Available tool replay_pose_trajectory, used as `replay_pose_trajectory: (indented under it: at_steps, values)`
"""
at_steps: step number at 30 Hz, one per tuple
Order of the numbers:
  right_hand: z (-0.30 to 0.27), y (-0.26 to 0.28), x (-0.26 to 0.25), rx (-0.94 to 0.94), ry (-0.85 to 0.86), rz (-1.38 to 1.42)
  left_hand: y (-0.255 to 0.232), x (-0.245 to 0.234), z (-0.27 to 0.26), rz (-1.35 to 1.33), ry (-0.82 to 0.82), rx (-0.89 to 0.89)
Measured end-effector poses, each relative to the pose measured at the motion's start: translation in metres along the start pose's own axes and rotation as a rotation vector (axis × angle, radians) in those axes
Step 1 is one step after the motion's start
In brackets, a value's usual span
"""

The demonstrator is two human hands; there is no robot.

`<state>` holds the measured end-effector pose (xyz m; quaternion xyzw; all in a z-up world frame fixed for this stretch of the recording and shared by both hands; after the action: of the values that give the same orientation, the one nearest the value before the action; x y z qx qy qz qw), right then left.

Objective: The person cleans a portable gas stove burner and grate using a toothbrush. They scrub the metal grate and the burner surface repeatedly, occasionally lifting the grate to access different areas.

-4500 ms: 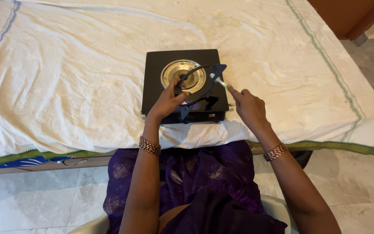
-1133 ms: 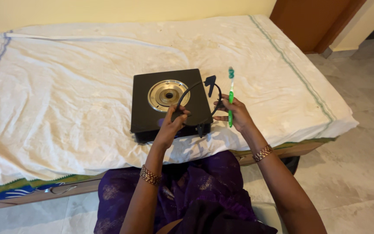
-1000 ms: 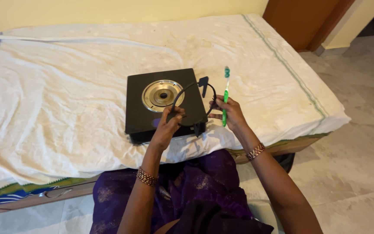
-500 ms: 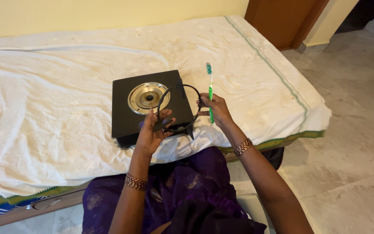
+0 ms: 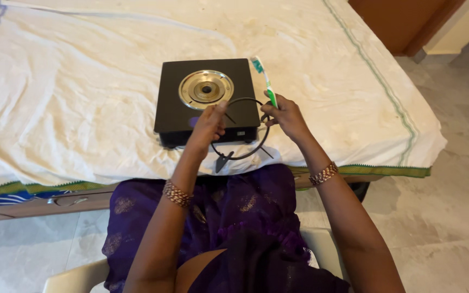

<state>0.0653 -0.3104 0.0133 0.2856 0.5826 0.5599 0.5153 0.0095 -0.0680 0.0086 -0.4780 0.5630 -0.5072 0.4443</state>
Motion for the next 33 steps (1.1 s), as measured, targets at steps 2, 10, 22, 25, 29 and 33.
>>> replay_pose_trajectory:
  at_steps: [2, 10, 22, 25, 29, 33]
  values:
    - [-0.005, 0.015, -0.001, -0.025, -0.015, -0.089, -0.001, 0.007, 0.005, -0.005, -0.021, 0.070]
    - [-0.032, 0.074, -0.002, -0.310, -0.438, -0.740, -0.003, 0.009, 0.037, -0.013, -0.157, 0.325]
    - [-0.028, 0.044, 0.040, -0.132, -0.220, -0.504, -0.008, -0.013, 0.041, 0.121, -0.259, 0.348]
    - [-0.030, 0.033, 0.069, -0.201, -0.092, -0.747, -0.013, -0.011, 0.038, 0.147, -0.240, 0.368]
    - [-0.030, 0.024, 0.064, -0.154, -0.189, -0.728, -0.017, -0.006, 0.032, 0.131, -0.212, 0.378]
    - [-0.025, 0.014, 0.043, -0.007, -0.236, -0.456, -0.017, -0.006, 0.030, 0.126, -0.164, 0.341]
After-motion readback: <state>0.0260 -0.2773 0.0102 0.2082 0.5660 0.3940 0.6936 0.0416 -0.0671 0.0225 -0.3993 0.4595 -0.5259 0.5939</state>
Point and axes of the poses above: each hand's wrist, its own z-axis towards the middle knuckle, its own x-axis out of the palm, y = z × x, the point moved 6 cm from there along z, towards the middle knuckle, and after that the axes turned 8 degrees about y, right-handed, at the moved point
